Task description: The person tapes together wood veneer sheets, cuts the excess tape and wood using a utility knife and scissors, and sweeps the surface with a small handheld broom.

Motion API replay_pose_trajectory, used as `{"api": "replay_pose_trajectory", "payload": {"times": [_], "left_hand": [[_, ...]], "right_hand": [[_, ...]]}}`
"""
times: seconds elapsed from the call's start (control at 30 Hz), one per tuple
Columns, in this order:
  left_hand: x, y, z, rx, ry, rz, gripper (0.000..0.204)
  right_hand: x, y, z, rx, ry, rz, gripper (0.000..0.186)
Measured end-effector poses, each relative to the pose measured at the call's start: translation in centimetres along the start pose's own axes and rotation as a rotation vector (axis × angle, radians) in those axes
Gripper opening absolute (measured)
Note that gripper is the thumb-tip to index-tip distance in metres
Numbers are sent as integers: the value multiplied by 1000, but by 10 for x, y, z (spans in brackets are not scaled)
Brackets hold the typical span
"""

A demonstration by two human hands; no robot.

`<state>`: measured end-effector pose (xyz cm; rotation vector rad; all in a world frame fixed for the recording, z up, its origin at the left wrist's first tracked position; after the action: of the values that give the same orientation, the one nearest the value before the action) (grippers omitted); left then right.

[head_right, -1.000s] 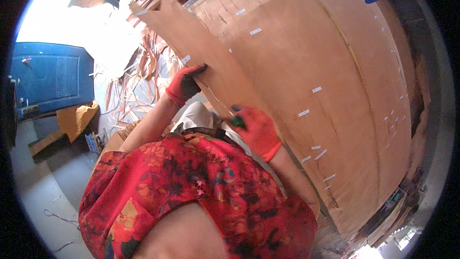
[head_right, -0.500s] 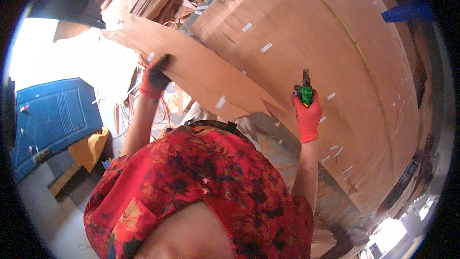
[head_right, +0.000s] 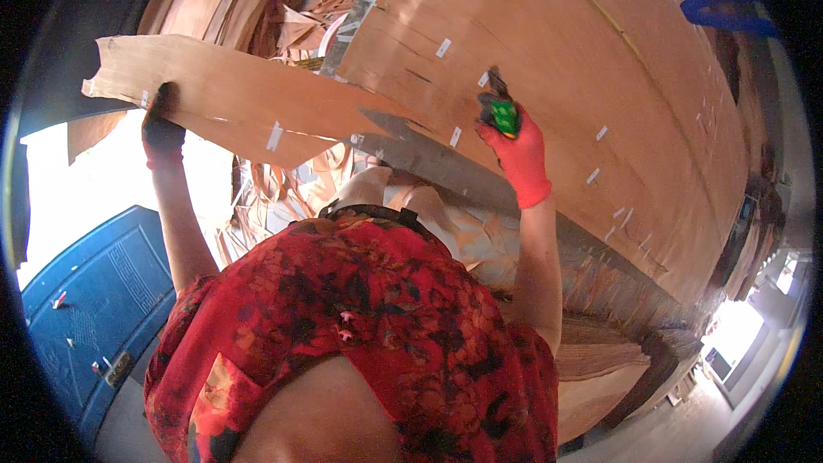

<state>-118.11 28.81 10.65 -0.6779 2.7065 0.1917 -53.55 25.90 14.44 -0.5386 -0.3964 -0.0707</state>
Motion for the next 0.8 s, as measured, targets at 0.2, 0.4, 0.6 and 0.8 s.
{"api": "replay_pose_trajectory", "payload": {"times": [0.2, 0.4, 0.6, 0.8], "left_hand": [[-49, -80, 90, 281, -181, 28, 31], [-90, -205, 173, 578, -443, 12, 39], [-101, -260, 204, 703, -622, 53, 35], [-82, -232, 206, 379, 21, 201, 36]], "right_hand": [[-42, 6, 7, 44, -35, 351, 33], [-53, -12, -68, -78, -280, 414, 40], [-48, -30, -128, -78, -388, 218, 38], [-26, -16, -116, 39, -376, 114, 36]]}}
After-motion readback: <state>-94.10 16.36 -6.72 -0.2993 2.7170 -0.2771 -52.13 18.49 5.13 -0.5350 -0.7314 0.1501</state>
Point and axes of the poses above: each hand's wrist, its own y-axis towards the middle knuckle, its own x-axis out of the back of the hand, z = x × y, the point moved 8 cm from there along y, towards the middle knuckle, and after that the axes turned 14 degrees about -x, right-handed, at the moved point
